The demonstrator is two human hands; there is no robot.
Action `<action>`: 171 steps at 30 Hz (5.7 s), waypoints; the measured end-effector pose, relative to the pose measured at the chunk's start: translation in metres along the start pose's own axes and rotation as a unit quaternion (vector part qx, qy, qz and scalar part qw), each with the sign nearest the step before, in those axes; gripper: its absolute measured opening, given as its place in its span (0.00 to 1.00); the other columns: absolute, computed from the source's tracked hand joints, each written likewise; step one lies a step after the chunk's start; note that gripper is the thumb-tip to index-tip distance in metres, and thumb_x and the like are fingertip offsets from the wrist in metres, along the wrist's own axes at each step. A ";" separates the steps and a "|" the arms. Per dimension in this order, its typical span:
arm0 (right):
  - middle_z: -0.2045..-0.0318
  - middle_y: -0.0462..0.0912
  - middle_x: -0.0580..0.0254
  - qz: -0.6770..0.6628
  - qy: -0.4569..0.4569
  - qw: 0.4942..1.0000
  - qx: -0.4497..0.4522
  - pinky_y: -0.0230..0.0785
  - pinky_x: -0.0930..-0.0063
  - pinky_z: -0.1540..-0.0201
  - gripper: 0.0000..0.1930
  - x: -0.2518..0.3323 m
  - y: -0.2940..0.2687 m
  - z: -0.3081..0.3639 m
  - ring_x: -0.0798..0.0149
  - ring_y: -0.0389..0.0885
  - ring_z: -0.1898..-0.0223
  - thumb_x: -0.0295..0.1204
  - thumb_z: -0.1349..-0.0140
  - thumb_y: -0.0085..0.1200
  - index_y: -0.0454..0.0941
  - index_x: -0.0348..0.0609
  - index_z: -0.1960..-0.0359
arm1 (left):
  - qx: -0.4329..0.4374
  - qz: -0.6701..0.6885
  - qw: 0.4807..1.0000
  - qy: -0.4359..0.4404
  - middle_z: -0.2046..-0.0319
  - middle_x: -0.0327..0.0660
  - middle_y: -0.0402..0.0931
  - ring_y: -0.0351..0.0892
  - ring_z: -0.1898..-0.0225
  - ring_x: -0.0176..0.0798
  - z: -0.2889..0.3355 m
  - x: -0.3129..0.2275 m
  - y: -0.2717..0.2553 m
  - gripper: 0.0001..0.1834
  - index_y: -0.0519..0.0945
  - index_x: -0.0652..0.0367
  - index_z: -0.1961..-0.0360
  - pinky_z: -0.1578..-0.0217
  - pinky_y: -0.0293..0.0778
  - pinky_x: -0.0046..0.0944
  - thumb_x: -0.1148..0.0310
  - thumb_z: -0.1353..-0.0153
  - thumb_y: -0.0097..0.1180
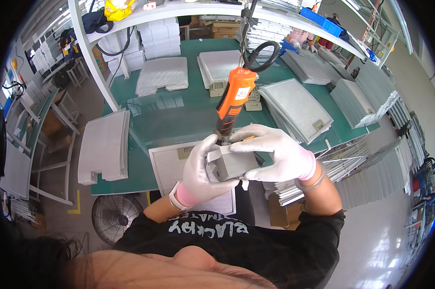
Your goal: Assembling a mesh filter unit by attaching a plastic housing component using an electric screwdriver.
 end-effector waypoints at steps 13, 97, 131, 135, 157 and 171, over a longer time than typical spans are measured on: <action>0.48 0.76 0.37 -0.002 -0.029 0.999 -0.034 0.68 0.56 0.44 0.22 0.002 0.004 0.014 0.38 0.76 0.46 0.28 0.46 0.66 0.78 0.37 0.49 | -0.016 -0.012 1.000 -0.014 0.52 0.50 0.73 0.78 0.52 0.43 0.005 -0.003 0.001 0.49 0.61 0.66 0.36 0.51 0.75 0.42 0.70 0.60 0.75; 0.48 0.76 0.43 0.113 0.074 0.991 0.024 0.67 0.56 0.41 0.43 -0.005 0.009 0.015 0.41 0.75 0.43 0.28 0.58 0.73 0.65 0.36 0.38 | 0.114 0.319 0.911 -0.235 0.53 0.45 0.74 0.76 0.56 0.31 0.013 0.064 0.008 0.03 0.77 0.66 0.73 0.54 0.74 0.32 0.79 0.42 0.52; 0.46 0.75 0.45 0.052 0.074 0.996 0.023 0.70 0.59 0.44 0.41 -0.014 0.014 0.022 0.43 0.77 0.46 0.28 0.59 0.73 0.67 0.42 0.39 | 0.097 0.120 0.947 -0.281 0.64 0.45 0.77 0.76 0.67 0.34 0.031 0.119 0.004 0.07 0.77 0.68 0.67 0.64 0.74 0.33 0.82 0.48 0.59; 0.46 0.75 0.45 0.053 0.076 0.996 0.017 0.70 0.58 0.44 0.41 -0.015 0.011 0.019 0.42 0.76 0.46 0.28 0.60 0.73 0.67 0.40 0.40 | -0.090 -0.115 0.987 0.071 0.57 0.53 0.75 0.76 0.57 0.55 0.031 0.038 -0.029 0.19 0.72 0.70 0.49 0.56 0.71 0.47 0.67 0.36 0.52; 0.48 0.76 0.42 0.070 0.114 0.990 -0.045 0.71 0.58 0.45 0.38 -0.011 0.004 0.016 0.41 0.77 0.49 0.32 0.55 0.72 0.68 0.35 0.41 | 0.156 -0.318 0.934 0.051 0.40 0.62 0.64 0.63 0.38 0.64 0.014 0.011 0.000 0.52 0.63 0.73 0.39 0.37 0.58 0.59 0.42 0.56 0.64; 0.49 0.77 0.42 0.200 0.007 0.970 -0.140 0.73 0.58 0.47 0.31 0.020 -0.008 -0.007 0.43 0.78 0.49 0.39 0.47 0.67 0.73 0.39 0.44 | 0.121 -0.011 0.989 0.085 0.46 0.53 0.66 0.67 0.44 0.53 -0.048 -0.016 -0.021 0.40 0.71 0.57 0.42 0.42 0.66 0.49 0.68 0.61 0.74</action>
Point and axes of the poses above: each hand's wrist, its own z-axis away from the middle knuckle, its own y-axis out of the palm, x = y × z, the point moved 9 cm from there along -z, towards the middle knuckle
